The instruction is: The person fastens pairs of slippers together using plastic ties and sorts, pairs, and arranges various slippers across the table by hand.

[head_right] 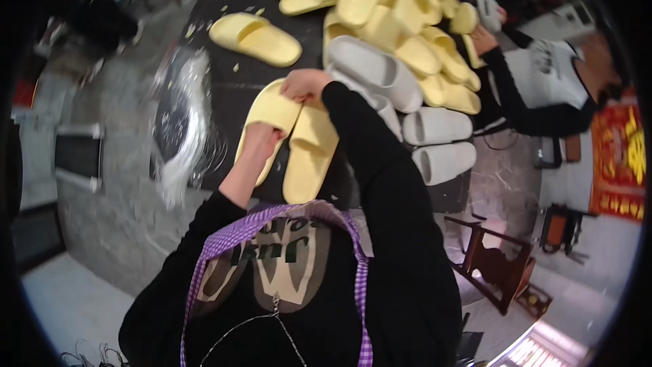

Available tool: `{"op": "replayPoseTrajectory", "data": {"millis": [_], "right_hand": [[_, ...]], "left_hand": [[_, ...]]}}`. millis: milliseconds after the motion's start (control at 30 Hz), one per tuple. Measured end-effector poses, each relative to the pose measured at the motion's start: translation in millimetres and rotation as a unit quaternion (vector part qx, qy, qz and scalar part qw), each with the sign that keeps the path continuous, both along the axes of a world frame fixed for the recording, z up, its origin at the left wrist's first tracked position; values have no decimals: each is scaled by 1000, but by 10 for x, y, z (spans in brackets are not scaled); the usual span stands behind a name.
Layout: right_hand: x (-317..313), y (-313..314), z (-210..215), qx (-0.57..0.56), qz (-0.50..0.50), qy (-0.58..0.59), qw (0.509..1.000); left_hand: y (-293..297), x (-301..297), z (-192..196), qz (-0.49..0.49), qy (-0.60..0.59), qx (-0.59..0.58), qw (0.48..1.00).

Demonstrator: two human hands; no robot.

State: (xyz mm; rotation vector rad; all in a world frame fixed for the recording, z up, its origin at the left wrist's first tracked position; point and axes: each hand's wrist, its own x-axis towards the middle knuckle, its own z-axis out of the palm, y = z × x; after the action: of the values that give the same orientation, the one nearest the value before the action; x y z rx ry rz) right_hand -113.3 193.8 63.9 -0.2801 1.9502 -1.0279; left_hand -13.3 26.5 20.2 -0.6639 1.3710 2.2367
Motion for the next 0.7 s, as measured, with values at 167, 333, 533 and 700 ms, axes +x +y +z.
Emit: {"op": "replayPoseTrajectory", "data": {"millis": [167, 333, 533, 700], "right_hand": [[56, -86, 207, 10, -72, -131, 989], [-45, -45, 190, -16, -13, -203, 979], [-86, 9, 62, -45, 46, -253, 965], [-41, 20, 67, -47, 27, -214, 975]], "left_hand": [[4, -80, 170, 7, -84, 39, 996], [39, -85, 298, 12, -65, 53, 996], [173, -148, 163, 57, -3, 79, 995], [155, -177, 42, 19, 15, 65, 998]]}}
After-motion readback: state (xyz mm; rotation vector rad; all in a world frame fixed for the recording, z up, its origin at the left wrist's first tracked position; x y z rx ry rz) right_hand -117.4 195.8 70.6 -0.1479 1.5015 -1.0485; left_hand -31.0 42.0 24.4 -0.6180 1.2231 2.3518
